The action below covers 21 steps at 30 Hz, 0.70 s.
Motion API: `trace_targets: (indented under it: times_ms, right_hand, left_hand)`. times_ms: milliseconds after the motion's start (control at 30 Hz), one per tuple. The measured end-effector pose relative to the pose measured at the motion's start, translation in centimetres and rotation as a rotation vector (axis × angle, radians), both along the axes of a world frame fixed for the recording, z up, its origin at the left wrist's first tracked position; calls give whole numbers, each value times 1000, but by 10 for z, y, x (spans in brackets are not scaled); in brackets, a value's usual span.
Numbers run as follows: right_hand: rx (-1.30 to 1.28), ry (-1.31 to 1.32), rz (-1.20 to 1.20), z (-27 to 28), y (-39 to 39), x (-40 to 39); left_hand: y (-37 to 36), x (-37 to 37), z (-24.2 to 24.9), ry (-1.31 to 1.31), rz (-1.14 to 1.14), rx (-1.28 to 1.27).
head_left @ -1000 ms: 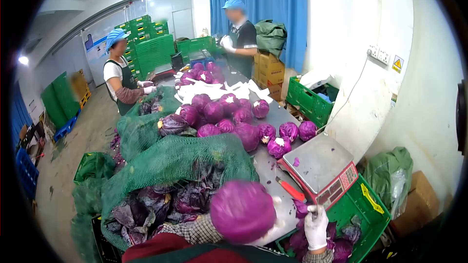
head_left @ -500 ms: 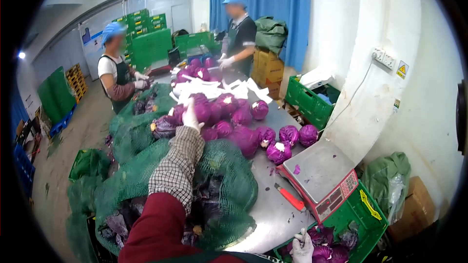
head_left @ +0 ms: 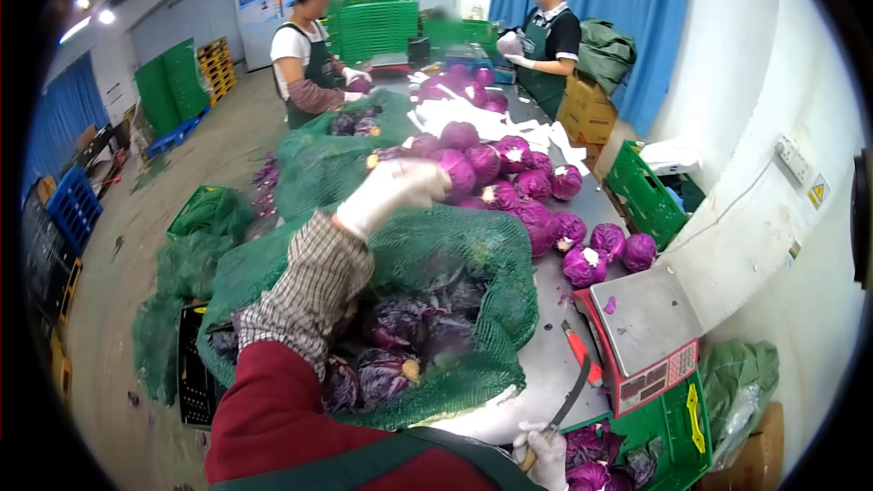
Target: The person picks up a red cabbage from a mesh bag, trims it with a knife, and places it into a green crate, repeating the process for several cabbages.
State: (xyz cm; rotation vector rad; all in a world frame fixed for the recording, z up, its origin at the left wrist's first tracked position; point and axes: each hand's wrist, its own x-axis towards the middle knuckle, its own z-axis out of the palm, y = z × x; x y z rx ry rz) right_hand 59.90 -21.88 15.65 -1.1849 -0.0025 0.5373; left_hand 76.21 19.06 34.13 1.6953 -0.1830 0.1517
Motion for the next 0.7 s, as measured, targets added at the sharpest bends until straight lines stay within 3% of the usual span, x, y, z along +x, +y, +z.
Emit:
trace_targets:
  times_ms: [33, 100, 167, 200, 233, 300, 367, 400, 433, 533, 567, 633, 700]
  right_hand:
    - [194, -44, 18, -2, 3, 10]
    - [106, -198, -6, 22, 28, 20]
    - [-26, -333, 142, 29, 42, 35]
    - [40, -346, 201, 46, 58, 37]
    - [33, -339, 236, 63, 71, 38]
    - [-86, -516, 385, 68, 88, 49]
    - [-120, -586, 388, 69, 105, 46]
    - [-107, -517, 428, 63, 106, 49]
    - [-86, -456, 456, 57, 106, 50]
    - [31, -343, 362, 42, 101, 45]
    - [32, -296, 343, 43, 99, 44]
    - [15, -292, 339, 46, 100, 44]
    - [4, -281, 348, 47, 101, 42]
  left_hand:
    - [-8, -28, 0, 44, -131, 148]
    - [-1, -51, -36, 293, -476, 487]
    - [0, -65, -57, 344, -521, 1108]
    - [-2, -73, -53, 309, -202, 1108]
    - [7, -68, -59, 179, -19, 1007]
    - [22, -65, -61, -330, 459, 1066]
    - [48, -52, -69, -322, 518, 1131]
    - [39, -62, -57, -238, 565, 1482]
    - [35, -72, -58, -363, 591, 1500]
    - [30, -91, -54, -658, 499, 958]
    - [19, -104, -44, -669, 486, 986]
    - [14, -122, -61, -172, 238, 968]
    - [10, -132, -79, -278, 394, 1103]
